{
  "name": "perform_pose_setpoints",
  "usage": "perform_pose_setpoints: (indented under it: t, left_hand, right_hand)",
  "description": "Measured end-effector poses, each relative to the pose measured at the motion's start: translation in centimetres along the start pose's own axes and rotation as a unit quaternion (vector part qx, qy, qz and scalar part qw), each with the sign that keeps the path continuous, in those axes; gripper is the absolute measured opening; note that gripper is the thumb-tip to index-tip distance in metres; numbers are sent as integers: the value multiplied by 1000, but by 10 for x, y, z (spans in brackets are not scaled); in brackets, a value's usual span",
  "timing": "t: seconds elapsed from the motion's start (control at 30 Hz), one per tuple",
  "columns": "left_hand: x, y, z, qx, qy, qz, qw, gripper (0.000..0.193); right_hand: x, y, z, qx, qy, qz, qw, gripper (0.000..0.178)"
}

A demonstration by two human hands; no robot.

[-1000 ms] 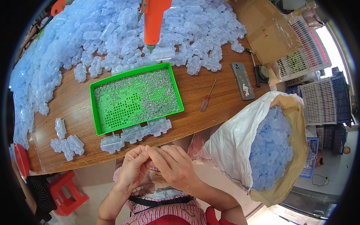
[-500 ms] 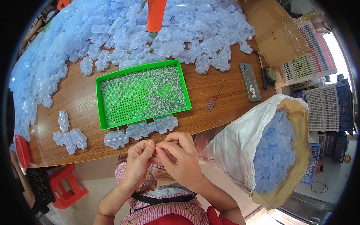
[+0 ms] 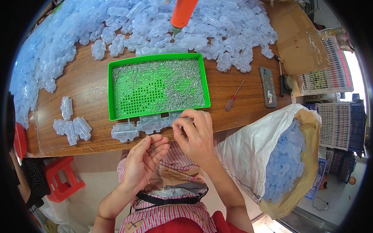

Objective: The person picks up a plastic part and a screw, inserts the screw into the part, and drives it in with a power screwdriver. They repeat this process for several parts, occasionally reaching into a large bag to retrieve more and placing the finished pieces on the table.

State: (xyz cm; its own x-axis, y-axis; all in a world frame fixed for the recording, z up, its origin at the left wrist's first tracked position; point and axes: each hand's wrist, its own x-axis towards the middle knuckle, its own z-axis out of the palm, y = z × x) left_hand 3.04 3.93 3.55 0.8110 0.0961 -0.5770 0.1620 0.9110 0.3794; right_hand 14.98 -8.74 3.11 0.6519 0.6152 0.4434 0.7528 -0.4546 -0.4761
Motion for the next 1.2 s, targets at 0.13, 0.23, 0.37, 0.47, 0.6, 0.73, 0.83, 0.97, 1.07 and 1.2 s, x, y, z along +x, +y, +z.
perform_pose_setpoints:
  t: [0.13,0.23,0.37,0.47,0.6,0.73,0.83,0.97,1.07,1.2]
  left_hand:
    - [-3,5,-2,-40,7,8,999,33]
    - [-1,6,-3,-53,7,6,999,33]
    - [-2,8,-2,-66,3,-7,998,31]
    - [-2,8,-2,-70,2,-11,997,32]
    - [-4,11,-3,-75,0,-13,997,33]
    - [-5,15,3,-97,-35,-18,995,44]
    - [-1,18,4,-121,-74,-35,989,54]
    - [-1,16,5,-152,-119,-43,980,57]
    - [-1,13,6,-146,-135,-45,979,57]
    - [-1,13,8,-155,-117,-48,980,57]
  right_hand:
    - [4,-1,4,-13,-16,-22,1000,19]
    - [4,-1,6,-25,-32,-19,999,18]
    - [5,-4,3,-47,-40,-36,997,17]
    - [7,-5,0,-64,-44,-44,996,16]
    - [9,-5,-3,-42,-53,-30,997,15]
    - [9,-15,-9,-6,-20,3,1000,16]
    - [4,-35,-22,52,-44,63,996,16]
    - [2,-50,-26,49,-102,32,993,17]
    - [0,-51,-20,33,-79,29,996,19]
    - [2,-51,-19,7,-85,-40,996,21]
